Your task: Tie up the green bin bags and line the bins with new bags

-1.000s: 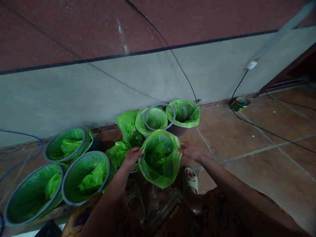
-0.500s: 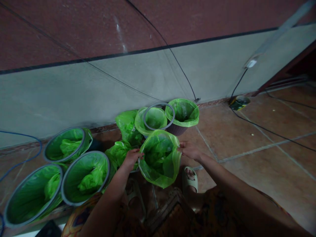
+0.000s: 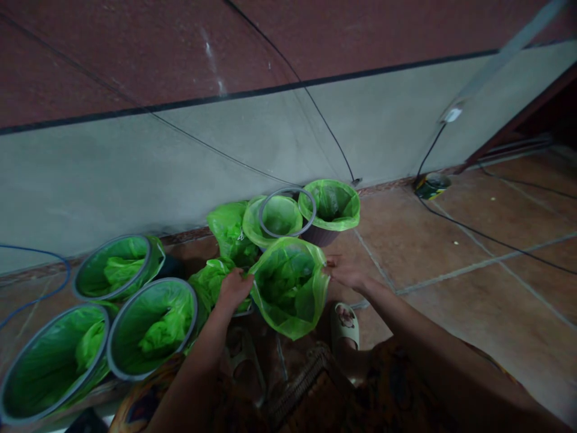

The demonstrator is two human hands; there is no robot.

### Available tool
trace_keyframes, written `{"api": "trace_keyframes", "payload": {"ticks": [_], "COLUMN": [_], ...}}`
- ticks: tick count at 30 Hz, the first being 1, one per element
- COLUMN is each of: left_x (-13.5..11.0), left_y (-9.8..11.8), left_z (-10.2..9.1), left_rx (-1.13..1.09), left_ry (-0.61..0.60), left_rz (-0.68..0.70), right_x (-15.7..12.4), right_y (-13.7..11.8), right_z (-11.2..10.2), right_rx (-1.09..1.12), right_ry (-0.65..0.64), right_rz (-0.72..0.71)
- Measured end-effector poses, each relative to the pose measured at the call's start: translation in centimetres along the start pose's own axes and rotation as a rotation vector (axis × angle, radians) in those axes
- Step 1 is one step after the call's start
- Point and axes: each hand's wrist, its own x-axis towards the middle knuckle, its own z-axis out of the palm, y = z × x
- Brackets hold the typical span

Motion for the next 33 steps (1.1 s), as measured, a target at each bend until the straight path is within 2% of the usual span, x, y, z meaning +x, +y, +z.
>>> {"api": "trace_keyframes", "payload": {"ticks": [3,7,10,13,16,21,24,27,30,33], "left_x": [-1.1,-1.9,-1.6,-1.0,-0.2,0.3,-0.1,-0.7,-1.3,-1.6], "left_y": [1.1,1.6,1.1,0.4,-0.4,-0.9,-0.3,0.4,0.8,0.7], "left_z": [-1.7,-3.4,-3.8,-3.2,-1.6,0.7,0.6,0.2,0.2,0.3], "left_rx": [0.223,0.312,0.295,0.295,0.246,0.029,-0.167,-0.393,-0.434,-0.467], "left_ry": [0.056,0.118,0.129,0.100,0.017,-0.150,-0.234,-0.386,-0.502,-0.571], "left_rz": [0.016,0.018,0.066,0.038,0.010,0.082,0.104,0.060,0.013,0.049], "right_x": [0.2,0.4,0.5,0.6,0.8,1.1,1.1,1.0,0.8,0.7], "right_y": [0.0,-0.5,-0.9,-0.9,-0.5,0.0,0.0,-0.1,-0.2,-0.4], "right_z": [-0.4,-1.0,-1.3,-1.3,-1.1,-0.8,-0.7,-0.7,-0.7,-0.7], "right_rx": [-0.027,-0.039,-0.019,-0.007,-0.063,-0.115,-0.127,-0.156,-0.184,-0.213], "right_ry": [0.019,0.048,0.018,0.009,0.040,0.055,0.055,0.065,0.074,0.070], "right_rz": [0.015,0.070,0.084,0.028,0.003,-0.019,-0.041,-0.067,-0.088,-0.100]}}
